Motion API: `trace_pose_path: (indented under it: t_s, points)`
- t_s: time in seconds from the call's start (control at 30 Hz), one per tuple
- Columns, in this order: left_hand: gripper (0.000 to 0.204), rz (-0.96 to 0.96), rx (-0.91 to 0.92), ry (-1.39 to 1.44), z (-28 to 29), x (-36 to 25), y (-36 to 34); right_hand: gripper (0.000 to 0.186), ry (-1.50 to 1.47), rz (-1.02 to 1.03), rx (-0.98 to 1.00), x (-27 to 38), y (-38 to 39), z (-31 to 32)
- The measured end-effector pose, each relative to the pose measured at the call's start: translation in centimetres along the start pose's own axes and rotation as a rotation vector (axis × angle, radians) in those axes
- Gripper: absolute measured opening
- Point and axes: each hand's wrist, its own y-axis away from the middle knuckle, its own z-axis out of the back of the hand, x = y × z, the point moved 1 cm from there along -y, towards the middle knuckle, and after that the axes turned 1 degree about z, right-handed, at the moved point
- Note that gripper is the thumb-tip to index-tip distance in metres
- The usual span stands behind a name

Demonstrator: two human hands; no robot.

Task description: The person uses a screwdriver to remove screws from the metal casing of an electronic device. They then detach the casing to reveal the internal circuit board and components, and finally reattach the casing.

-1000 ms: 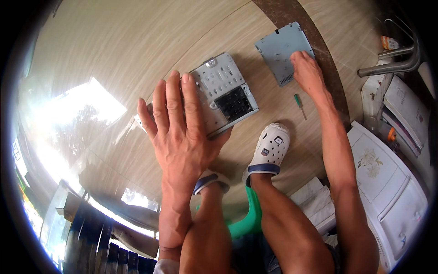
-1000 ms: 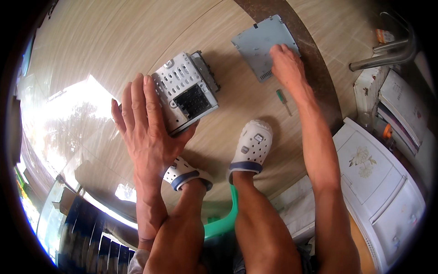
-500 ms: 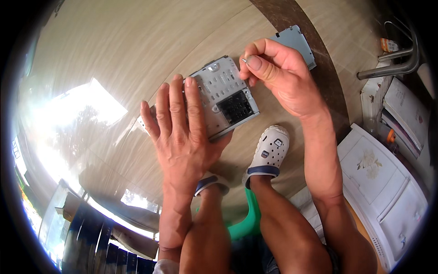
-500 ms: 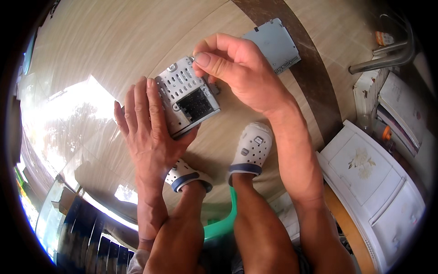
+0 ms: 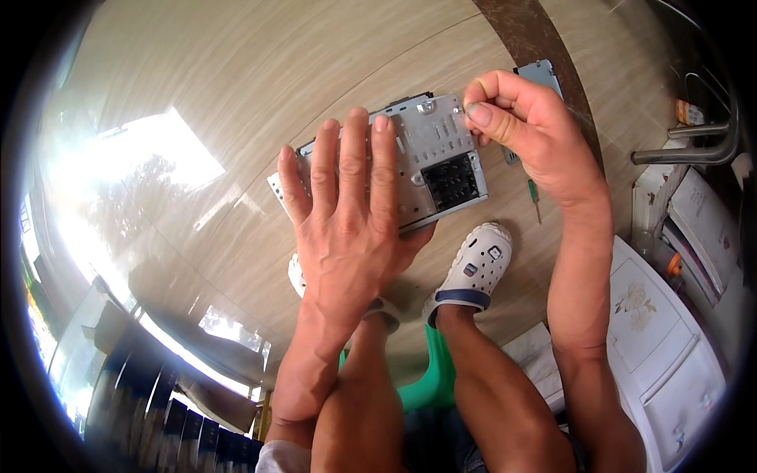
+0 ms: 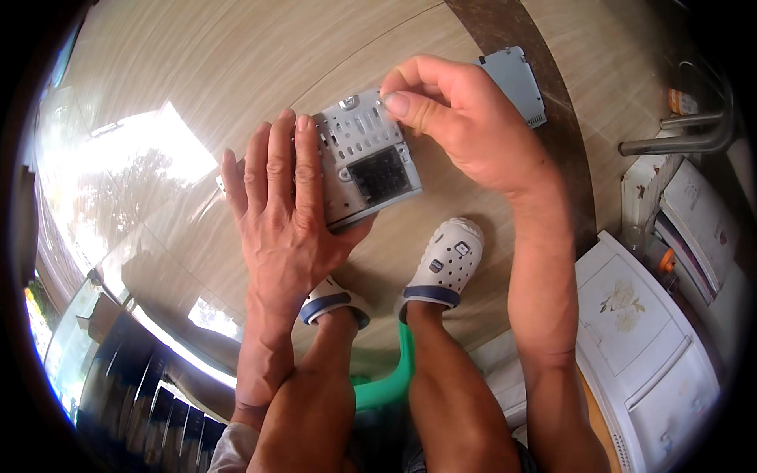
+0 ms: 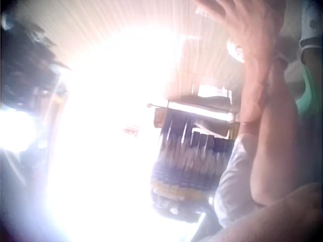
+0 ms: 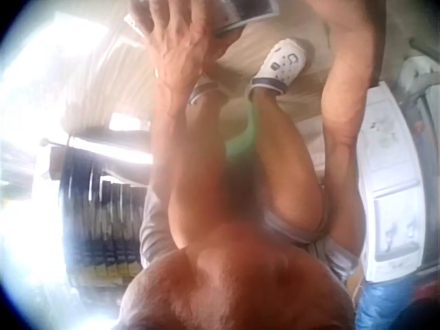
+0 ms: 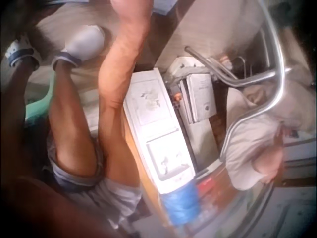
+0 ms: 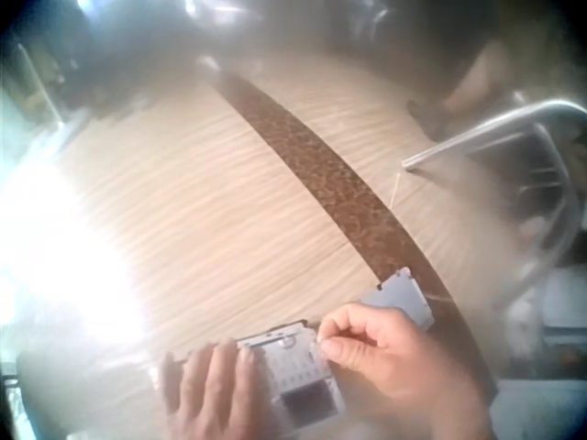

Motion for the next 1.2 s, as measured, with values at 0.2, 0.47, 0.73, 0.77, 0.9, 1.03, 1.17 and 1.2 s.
trace_pose_path:
  t_s: [0.2,0.47,0.73,0.77,0.9,1.03,1.17,1.2]
  points:
    - [0.111,0.0,0.018,0.008,-0.2,0.1,0.1,0.019,0.036,-0.037,0.043,0.5,-0.4,0.3]
    - [0.116,0.007,0.031,0.007,0.1,-0.1,0.2,0.024,-0.233,-0.009,-0.121,-1.2,-0.9,2.1]
    - [0.114,0.005,0.017,0.016,-0.2,0.0,0.1,0.021,0.191,0.124,-0.084,0.5,0.0,0.7]
    - [0.114,0.005,0.017,0.012,-0.1,0.0,0.2,0.021,0.189,0.127,-0.083,0.5,-0.1,0.3]
    - [0.114,0.0,-0.012,0.007,-0.2,0.2,0.0,0.015,0.445,0.323,-0.128,0.9,-0.5,-0.3]
    - [0.115,-0.002,0.013,0.008,-0.2,0.1,-0.1,0.012,0.617,0.412,-0.171,0.8,-0.6,-0.3]
    - [0.116,0.002,0.008,0.017,-0.1,0.1,0.2,0.01,0.645,0.414,-0.19,0.8,-0.2,-0.7]
    - [0.113,-0.006,0.016,0.019,-0.1,0.1,0.2,0.01,0.628,0.406,-0.2,0.8,-0.1,-0.8]
